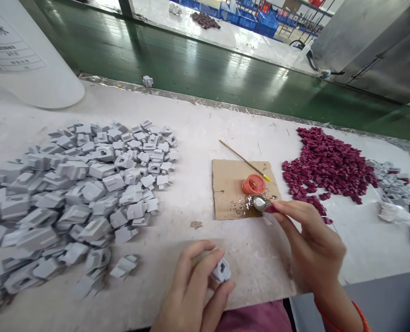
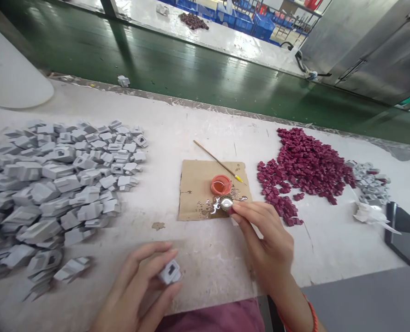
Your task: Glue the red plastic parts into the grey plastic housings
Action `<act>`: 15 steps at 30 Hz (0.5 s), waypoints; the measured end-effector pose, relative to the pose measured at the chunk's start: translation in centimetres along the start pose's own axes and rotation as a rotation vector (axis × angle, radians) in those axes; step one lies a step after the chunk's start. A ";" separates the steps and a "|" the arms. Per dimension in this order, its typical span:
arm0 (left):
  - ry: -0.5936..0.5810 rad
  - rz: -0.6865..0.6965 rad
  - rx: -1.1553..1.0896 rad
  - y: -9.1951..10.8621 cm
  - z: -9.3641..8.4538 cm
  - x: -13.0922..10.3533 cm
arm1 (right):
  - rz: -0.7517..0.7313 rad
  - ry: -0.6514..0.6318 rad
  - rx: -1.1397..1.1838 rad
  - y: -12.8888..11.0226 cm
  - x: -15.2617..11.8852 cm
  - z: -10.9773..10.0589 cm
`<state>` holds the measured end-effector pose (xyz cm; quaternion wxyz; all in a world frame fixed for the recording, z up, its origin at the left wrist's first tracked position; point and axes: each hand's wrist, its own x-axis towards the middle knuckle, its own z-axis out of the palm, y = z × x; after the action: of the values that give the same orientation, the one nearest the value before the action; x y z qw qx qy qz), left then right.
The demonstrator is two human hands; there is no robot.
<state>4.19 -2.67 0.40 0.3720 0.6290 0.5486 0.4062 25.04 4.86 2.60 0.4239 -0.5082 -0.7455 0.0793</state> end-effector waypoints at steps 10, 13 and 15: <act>-0.030 0.369 0.266 -1.3 -1.2 1.2 | 0.234 -0.184 0.411 -4.5 -4.7 1.1; -0.079 0.333 0.243 -1.5 -1.4 1.1 | 0.263 -0.206 0.409 -4.5 -5.2 1.6; -0.095 0.321 0.220 -1.5 -1.5 1.0 | 0.256 -0.218 0.398 -4.5 -5.2 1.7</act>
<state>2.27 -1.46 -0.32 0.2569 0.7637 0.4641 0.3680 21.42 -1.00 1.15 0.4192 -0.4934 -0.6860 0.3320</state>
